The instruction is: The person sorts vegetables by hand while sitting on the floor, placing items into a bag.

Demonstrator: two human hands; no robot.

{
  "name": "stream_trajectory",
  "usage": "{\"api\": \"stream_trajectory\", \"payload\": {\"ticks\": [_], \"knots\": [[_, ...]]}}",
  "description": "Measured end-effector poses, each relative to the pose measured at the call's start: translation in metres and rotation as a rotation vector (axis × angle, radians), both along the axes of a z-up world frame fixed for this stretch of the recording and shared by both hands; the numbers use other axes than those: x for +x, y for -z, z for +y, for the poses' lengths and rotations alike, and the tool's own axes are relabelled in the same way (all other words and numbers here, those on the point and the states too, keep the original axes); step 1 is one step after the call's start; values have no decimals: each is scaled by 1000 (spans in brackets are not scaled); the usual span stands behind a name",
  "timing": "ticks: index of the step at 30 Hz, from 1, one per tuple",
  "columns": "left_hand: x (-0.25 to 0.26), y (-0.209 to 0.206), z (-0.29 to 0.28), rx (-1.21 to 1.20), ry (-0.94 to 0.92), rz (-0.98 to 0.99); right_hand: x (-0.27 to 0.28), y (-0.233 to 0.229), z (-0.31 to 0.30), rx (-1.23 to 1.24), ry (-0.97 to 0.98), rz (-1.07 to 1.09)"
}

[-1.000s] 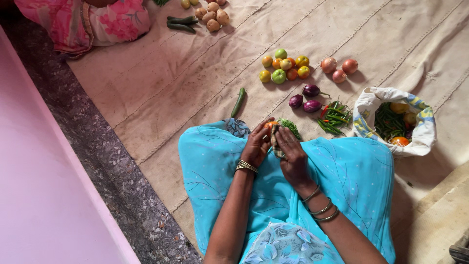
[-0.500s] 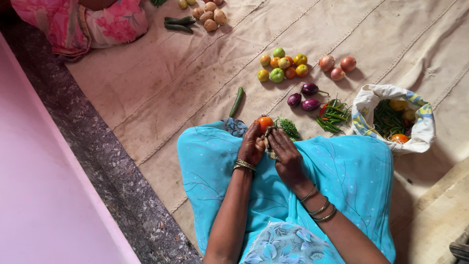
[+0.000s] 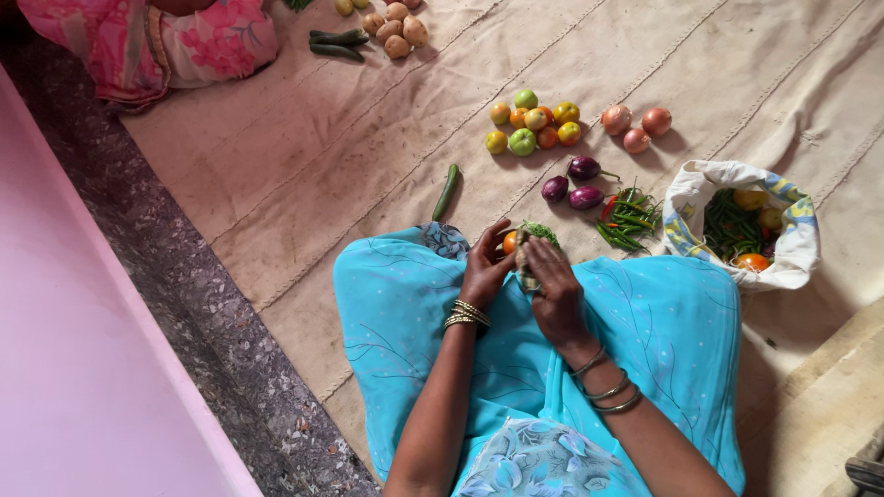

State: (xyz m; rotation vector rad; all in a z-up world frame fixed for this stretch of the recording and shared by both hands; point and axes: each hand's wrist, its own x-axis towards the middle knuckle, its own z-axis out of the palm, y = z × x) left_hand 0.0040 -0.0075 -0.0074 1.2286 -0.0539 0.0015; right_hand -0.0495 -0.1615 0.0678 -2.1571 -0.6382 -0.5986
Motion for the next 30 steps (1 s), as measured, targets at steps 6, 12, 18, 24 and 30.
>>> {"api": "stream_trajectory", "payload": {"ticks": [6,12,18,24,30], "knots": [[-16,-29,1,501,-105,-227,-1,-14,0,-77,-7,42],[-20,-46,-4,556,-79,-75,4,-1,-3,64,44,130],[-24,-47,-5,845,-223,-350,-2,-7,-1,-184,15,-12],[-25,-50,-9,956,-64,-380,11,6,-13,-84,85,101],[-18,-34,-2,488,-44,-41,28,36,-21,413,17,351]]}}
